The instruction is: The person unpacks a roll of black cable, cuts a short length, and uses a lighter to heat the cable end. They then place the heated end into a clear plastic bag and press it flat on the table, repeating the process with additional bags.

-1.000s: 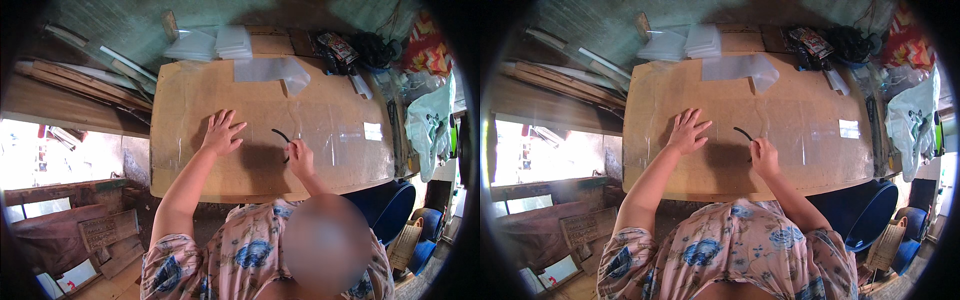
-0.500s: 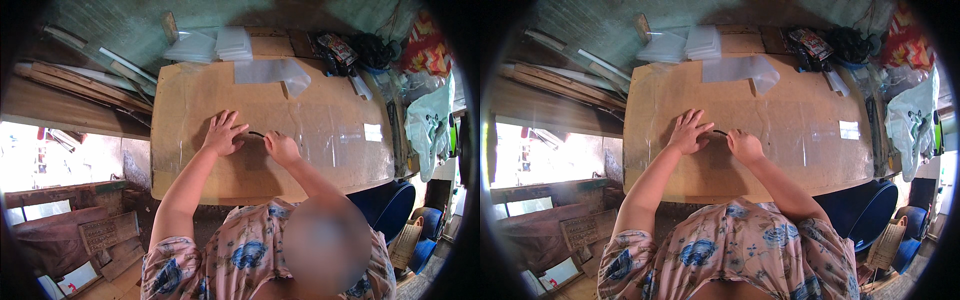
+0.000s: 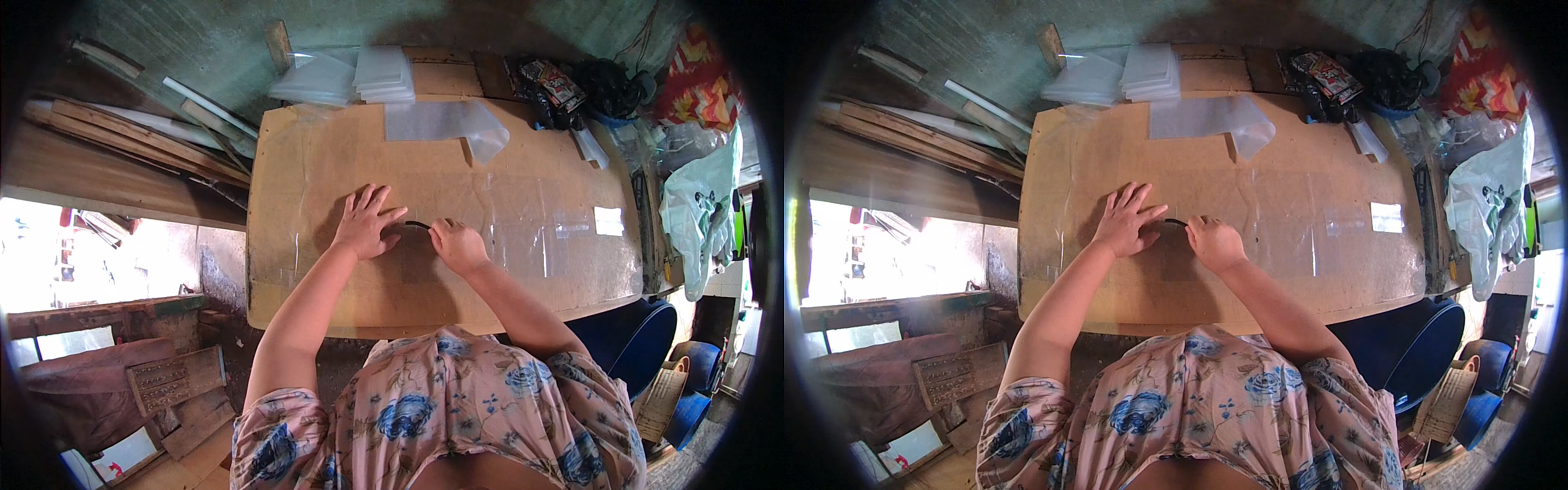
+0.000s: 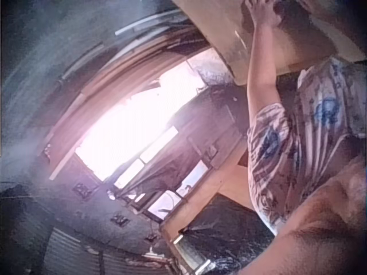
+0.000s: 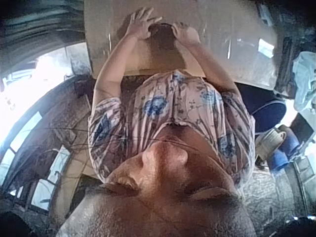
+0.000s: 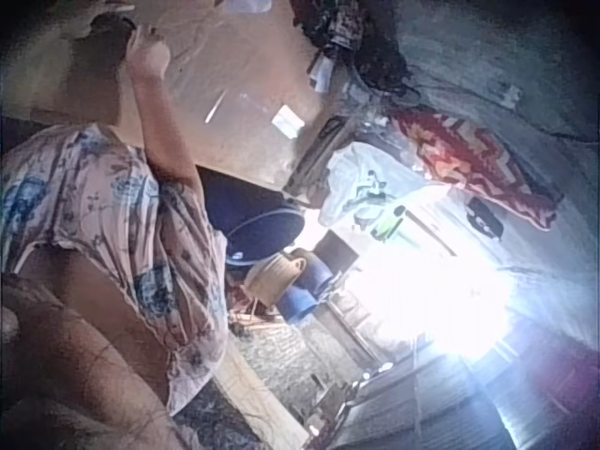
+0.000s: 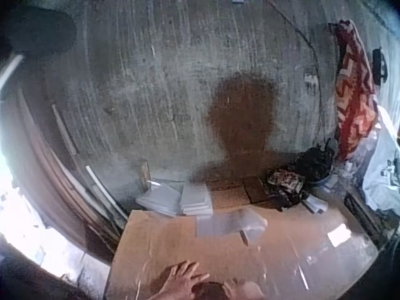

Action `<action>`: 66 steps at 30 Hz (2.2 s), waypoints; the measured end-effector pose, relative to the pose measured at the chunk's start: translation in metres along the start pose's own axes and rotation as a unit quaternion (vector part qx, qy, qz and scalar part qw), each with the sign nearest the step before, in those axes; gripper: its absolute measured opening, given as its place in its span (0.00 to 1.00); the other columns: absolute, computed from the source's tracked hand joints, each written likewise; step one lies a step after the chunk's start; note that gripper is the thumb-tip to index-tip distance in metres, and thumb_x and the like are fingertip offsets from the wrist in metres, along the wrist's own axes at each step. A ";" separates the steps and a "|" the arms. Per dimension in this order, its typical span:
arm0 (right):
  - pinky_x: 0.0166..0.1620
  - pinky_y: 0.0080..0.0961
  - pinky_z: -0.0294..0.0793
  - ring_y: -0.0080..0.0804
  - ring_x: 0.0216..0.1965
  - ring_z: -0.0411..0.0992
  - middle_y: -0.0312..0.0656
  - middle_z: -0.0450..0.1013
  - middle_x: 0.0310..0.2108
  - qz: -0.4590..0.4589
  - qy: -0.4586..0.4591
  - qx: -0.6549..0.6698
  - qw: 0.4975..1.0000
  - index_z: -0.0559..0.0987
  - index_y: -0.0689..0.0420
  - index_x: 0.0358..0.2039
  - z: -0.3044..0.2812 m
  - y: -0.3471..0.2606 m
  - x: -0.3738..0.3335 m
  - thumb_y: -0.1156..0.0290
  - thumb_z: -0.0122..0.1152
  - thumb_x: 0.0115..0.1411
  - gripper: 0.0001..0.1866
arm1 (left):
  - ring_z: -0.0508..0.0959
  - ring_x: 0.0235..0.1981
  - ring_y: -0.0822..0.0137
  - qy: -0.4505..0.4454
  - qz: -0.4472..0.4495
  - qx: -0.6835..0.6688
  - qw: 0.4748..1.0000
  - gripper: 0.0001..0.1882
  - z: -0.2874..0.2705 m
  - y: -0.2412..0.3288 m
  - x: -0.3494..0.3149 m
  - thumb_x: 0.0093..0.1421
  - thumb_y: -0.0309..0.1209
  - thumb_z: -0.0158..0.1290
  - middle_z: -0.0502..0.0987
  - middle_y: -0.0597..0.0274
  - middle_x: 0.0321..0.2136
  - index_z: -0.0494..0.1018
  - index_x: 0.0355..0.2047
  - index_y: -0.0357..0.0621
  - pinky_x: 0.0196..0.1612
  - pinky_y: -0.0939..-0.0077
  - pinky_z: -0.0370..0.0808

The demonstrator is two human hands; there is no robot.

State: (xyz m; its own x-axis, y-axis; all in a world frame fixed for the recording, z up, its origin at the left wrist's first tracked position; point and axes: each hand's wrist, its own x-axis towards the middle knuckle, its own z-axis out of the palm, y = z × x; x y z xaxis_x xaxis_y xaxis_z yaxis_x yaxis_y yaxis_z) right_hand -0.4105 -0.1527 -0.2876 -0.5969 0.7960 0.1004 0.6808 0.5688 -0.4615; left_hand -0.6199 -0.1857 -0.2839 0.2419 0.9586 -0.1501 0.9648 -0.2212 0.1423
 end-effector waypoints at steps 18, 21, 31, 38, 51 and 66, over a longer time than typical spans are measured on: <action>0.26 0.36 0.68 0.47 0.24 0.70 0.48 0.69 0.22 0.091 0.160 0.162 0.970 0.71 0.60 0.26 -0.047 0.017 -0.031 0.72 0.55 0.52 0.05 | 0.47 0.60 0.56 0.028 0.024 -0.005 0.999 0.28 0.005 -0.003 0.002 0.48 0.46 0.52 0.49 0.58 0.58 0.62 0.51 0.66 0.58 0.52 0.45; 0.25 0.32 0.67 0.43 0.22 0.70 0.47 0.69 0.21 0.118 0.190 0.173 0.959 0.71 0.61 0.26 -0.062 0.033 -0.051 0.74 0.56 0.51 0.05 | 0.45 0.61 0.57 0.018 0.022 -0.019 0.999 0.28 0.004 -0.001 0.004 0.46 0.44 0.53 0.49 0.58 0.58 0.63 0.50 0.64 0.59 0.52 0.44; 0.23 0.20 0.65 0.25 0.19 0.68 0.40 0.68 0.17 0.231 0.256 0.205 0.916 0.71 0.61 0.27 -0.113 0.065 -0.106 0.75 0.53 0.54 0.03 | 0.50 0.59 0.56 0.136 0.054 -0.085 0.986 0.27 0.012 -0.001 0.001 0.43 0.44 0.53 0.53 0.57 0.57 0.67 0.47 0.58 0.58 0.50 0.45; 0.28 0.16 0.64 0.20 0.23 0.67 0.35 0.68 0.19 0.317 0.430 0.279 0.798 0.72 0.61 0.29 -0.149 0.141 -0.159 0.70 0.49 0.58 0.07 | 0.53 0.57 0.52 0.108 0.068 0.025 0.992 0.25 0.006 0.028 -0.013 0.41 0.44 0.54 0.56 0.52 0.55 0.71 0.42 0.52 0.55 0.47 0.46; 0.33 0.34 0.68 0.41 0.29 0.69 0.41 0.70 0.24 0.492 0.451 -0.205 0.716 0.74 0.55 0.23 -0.173 0.345 -0.286 0.65 0.57 0.49 0.08 | 0.53 0.58 0.51 0.041 0.132 0.002 0.990 0.33 0.027 0.130 -0.020 0.41 0.39 0.55 0.56 0.51 0.55 0.63 0.50 0.44 0.56 0.46 0.47; 0.47 0.37 0.63 0.48 0.45 0.63 0.50 0.66 0.42 0.269 0.328 -0.115 0.898 0.69 0.60 0.42 -0.188 0.285 -0.212 0.67 0.66 0.40 0.27 | 0.73 0.32 0.58 0.277 -0.015 0.030 0.960 0.06 0.035 0.152 0.004 0.47 0.27 0.50 0.72 0.62 0.29 0.67 0.27 0.47 0.35 0.64 0.71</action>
State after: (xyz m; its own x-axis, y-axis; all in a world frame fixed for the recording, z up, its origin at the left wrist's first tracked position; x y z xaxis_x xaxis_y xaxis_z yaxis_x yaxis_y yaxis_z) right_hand -0.0102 -0.1199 -0.2754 0.1711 0.8761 0.4508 0.9108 0.0338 -0.4114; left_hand -0.4687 -0.2214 -0.2974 0.1387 0.9095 0.3919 0.9787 -0.1863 0.0859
